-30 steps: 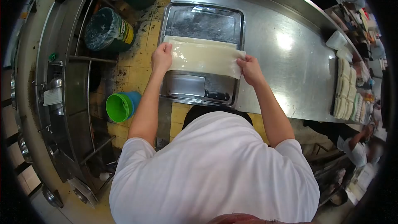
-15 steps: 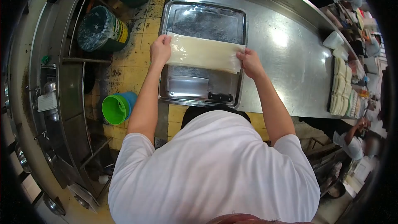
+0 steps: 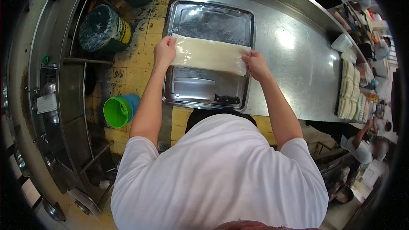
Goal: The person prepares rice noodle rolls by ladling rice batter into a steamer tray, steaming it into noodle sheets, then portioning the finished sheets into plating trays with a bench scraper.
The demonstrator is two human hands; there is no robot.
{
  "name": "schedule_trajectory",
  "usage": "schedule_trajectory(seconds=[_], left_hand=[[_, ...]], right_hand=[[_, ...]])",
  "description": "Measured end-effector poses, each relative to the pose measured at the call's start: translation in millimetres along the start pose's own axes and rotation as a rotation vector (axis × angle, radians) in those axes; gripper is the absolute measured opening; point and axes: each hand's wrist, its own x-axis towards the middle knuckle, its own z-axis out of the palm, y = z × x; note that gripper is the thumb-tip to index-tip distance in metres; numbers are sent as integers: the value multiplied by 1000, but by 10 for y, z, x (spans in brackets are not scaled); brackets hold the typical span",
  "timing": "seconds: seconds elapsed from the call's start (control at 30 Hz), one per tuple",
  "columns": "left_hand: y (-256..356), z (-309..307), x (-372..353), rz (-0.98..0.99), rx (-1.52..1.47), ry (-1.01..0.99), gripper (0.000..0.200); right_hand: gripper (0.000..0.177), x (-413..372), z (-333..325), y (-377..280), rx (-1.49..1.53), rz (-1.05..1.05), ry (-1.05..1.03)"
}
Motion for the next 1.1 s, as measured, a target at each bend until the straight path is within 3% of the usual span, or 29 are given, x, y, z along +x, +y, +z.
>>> schedule_trajectory(seconds=[0.17,0.27,0.47,0.53,0.67,0.77,0.97,1.1], left_hand=[[-31,54,-22,-8,110,1,34],[31,-36,-60,-59,155,-104,41],[92,-209,-348,-53,337,-186,53],[36,-262,-395,-50,321,-204,51],[24,-392,-454,-68,334,-195,47],[62,-437,-524,-72,377,-142,40],[74,-317,-726,20,271,-59,28],[100,-428,-903,20,141,109,26]], right_hand=[[30,68,-7,87,-81,57,6],[39,51,5,109,0,35,63],[47,-183,-40,29,-268,38,175],[46,-239,-93,97,-475,-125,224],[43,-601,-88,91,-572,-197,227],[38,-791,-57,201,-665,-238,198],[36,-1028,66,483,-536,-229,-47],[37,-1179,16,459,-583,-258,-73]])
